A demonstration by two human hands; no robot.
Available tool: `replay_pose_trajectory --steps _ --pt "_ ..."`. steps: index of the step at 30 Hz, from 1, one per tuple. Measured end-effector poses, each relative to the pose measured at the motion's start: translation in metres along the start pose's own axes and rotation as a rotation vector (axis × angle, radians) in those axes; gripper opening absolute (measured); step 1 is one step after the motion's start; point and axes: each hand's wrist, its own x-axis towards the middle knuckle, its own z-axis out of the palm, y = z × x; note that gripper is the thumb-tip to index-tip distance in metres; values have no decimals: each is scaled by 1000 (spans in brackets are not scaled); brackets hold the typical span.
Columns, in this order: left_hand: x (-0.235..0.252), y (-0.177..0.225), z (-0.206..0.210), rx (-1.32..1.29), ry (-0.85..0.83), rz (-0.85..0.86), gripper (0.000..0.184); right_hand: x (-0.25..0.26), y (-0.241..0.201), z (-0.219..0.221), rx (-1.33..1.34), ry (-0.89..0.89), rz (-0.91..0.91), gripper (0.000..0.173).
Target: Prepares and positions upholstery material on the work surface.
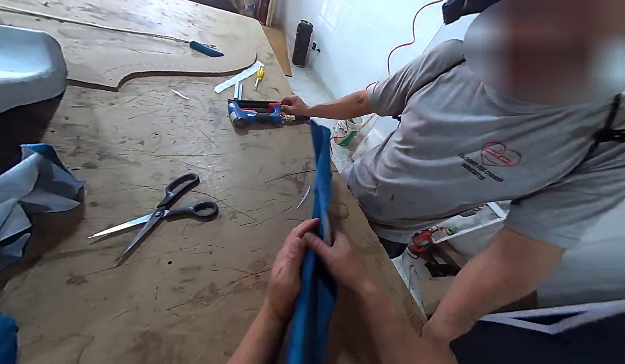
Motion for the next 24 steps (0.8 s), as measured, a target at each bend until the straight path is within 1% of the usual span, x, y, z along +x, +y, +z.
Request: replay_pose_trajectory --steps 1,2,3,4,6,7,9,10,11,13,14,15,18,22,24 --pt "-3 0 8 -30 7 11 66 1 5 2 62 85 12 47" --pt "-4 -1 15 -65 14 20 66 3 9 1 110 175 48 44" --pt "-5 -1 20 -82 28 22 65 4 11 1 149 252 94 46" --pt "-6 -3 24 -67 60 19 59 6 19 3 199 302 125 47" --pt "-8 -15 25 116 188 38 44 14 51 10 302 370 99 36" --pt "-7 -21 22 213 257 42 39 17 59 11 319 377 81 31" --pt "-5 -26 9 423 349 72 34 19 62 12 321 374 84 29" --pt "-4 -27 1 576 350 120 34 19 62 11 315 375 96 30" --pt "-3 -29 -7 735 317 154 36 21 63 9 325 370 104 30" --pt "-1 -35 -15 981 164 109 43 23 66 6 385 360 119 29" --pt "0 -39 -14 1050 94 74 45 23 66 5 426 357 130 28" --pt "0 -42 -11 1088 60 46 48 23 64 4 470 359 146 27" --pt "-1 -38 -5 1092 85 9 63 20 59 1 526 361 197 30" --pt "1 -42 -7 1033 106 58 65 21 58 2 528 349 180 30" --pt "0 -40 -7 1036 65 43 71 21 62 2 488 339 162 32"
